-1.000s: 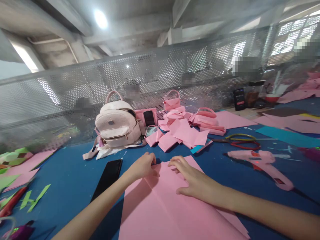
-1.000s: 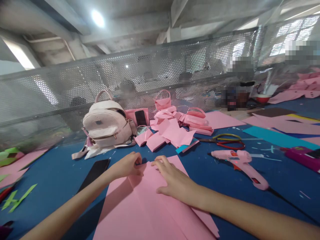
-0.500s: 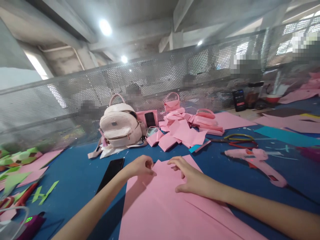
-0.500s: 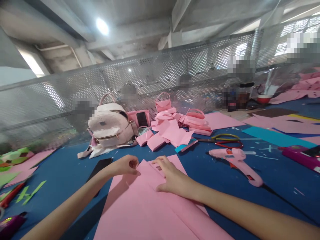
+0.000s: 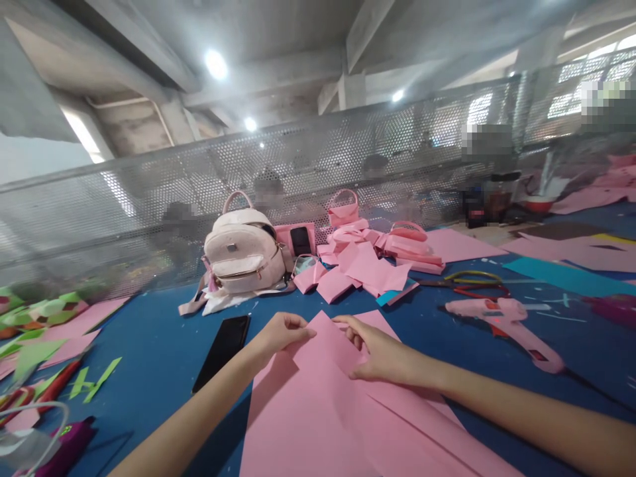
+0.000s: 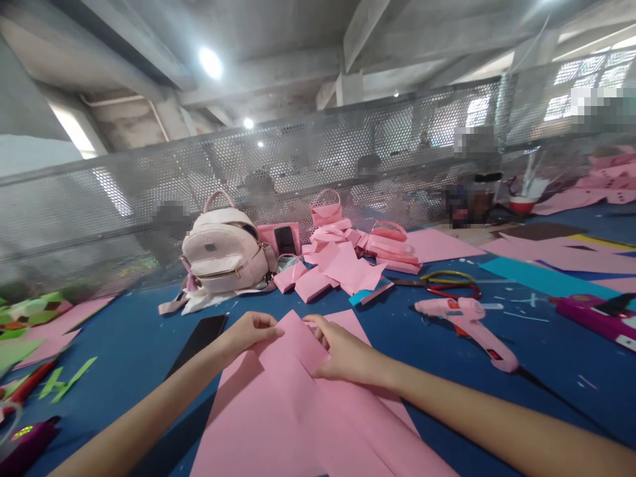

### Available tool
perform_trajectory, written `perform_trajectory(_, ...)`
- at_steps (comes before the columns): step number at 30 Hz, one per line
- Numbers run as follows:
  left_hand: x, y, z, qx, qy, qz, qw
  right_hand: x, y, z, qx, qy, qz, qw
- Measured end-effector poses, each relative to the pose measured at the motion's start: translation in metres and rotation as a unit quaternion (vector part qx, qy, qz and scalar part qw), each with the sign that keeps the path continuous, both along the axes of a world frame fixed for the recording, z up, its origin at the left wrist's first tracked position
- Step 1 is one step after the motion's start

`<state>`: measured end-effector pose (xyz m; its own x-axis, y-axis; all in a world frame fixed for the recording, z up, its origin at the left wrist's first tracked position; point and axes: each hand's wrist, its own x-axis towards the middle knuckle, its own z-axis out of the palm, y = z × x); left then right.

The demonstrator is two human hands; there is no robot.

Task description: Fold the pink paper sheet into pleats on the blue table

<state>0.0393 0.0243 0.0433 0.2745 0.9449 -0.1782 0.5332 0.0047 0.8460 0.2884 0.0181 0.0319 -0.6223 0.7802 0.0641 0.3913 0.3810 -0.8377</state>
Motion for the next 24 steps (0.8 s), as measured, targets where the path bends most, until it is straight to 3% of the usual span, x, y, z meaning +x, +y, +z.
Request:
perform_trajectory(4,-0.014,0.013,-0.008,0.020,0.020,0.021,0.999,-0.002,0.004,0.008,0.028,-0.006,0.000,1.000)
perform_trajectory(9,-0.040,0.043,-0.018,0.070,0.071,0.028,0.995,-0.007,0.006,0.015,0.083,-0.075,0.073,0.991)
perform_trajectory(12,-0.045,0.048,-0.021,0.127,0.108,0.030,0.986,-0.010,0.004,0.013,0.083,-0.123,0.109,0.983)
perform_trajectory(16,-0.032,0.021,-0.021,0.245,0.166,0.040,0.954,-0.013,0.001,0.009,0.083,-0.162,0.137,0.974)
perform_trajectory(22,-0.009,-0.034,-0.030,0.347,0.253,-0.021,0.903,-0.015,0.003,0.002,0.078,-0.192,0.138,0.968)
perform_trajectory(24,-0.010,-0.039,-0.037,0.392,0.315,-0.042,0.863,-0.016,0.006,0.000,0.077,-0.196,0.138,0.968)
